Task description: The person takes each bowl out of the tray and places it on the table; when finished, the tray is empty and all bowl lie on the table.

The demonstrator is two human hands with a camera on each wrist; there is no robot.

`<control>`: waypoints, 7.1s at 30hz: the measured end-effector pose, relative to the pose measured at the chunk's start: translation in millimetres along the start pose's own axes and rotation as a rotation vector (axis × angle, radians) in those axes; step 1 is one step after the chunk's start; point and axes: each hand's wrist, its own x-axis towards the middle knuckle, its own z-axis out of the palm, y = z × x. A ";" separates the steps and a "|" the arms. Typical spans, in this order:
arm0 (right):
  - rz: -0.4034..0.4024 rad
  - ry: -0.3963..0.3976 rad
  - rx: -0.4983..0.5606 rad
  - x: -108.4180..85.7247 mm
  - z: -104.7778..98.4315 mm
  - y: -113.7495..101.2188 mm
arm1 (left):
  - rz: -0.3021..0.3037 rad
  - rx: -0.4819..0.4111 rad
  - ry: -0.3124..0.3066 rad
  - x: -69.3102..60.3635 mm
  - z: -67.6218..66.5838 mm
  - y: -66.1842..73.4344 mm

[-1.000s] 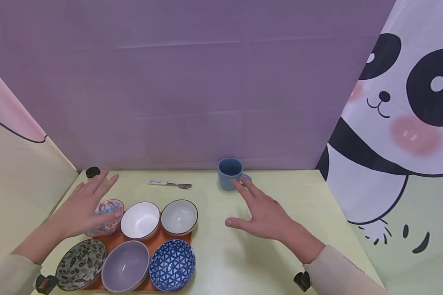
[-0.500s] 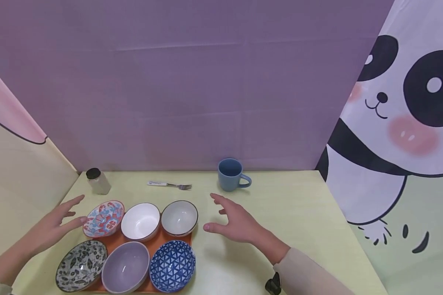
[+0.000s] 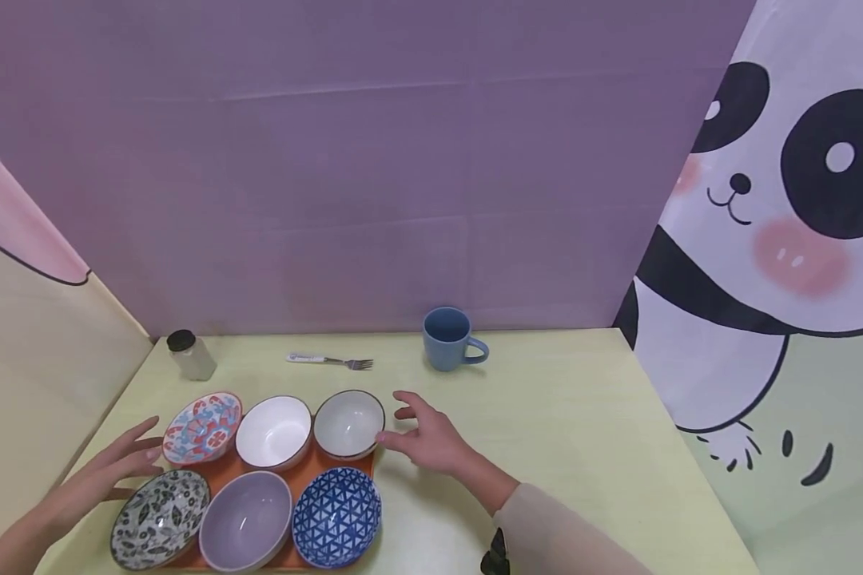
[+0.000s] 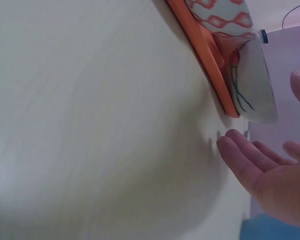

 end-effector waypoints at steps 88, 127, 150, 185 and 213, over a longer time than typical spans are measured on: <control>0.153 0.105 0.437 2.1 -12.9 -20.2 | 0.207 -0.151 -0.158 5.6 -2.9 -6.0; 0.214 0.211 0.426 -39.0 -79.7 23.3 | 0.246 0.128 -0.192 15.3 9.7 21.4; 0.190 0.153 0.321 -47.0 -84.9 34.7 | 0.263 0.165 -0.208 18.8 13.1 32.0; 0.010 -0.083 -0.199 15.5 -23.0 -54.5 | 0.032 -0.068 -0.156 42.8 -8.3 8.5; 0.060 -0.087 -0.326 47.6 22.1 -50.1 | -0.041 -0.019 -0.096 58.7 -1.2 6.2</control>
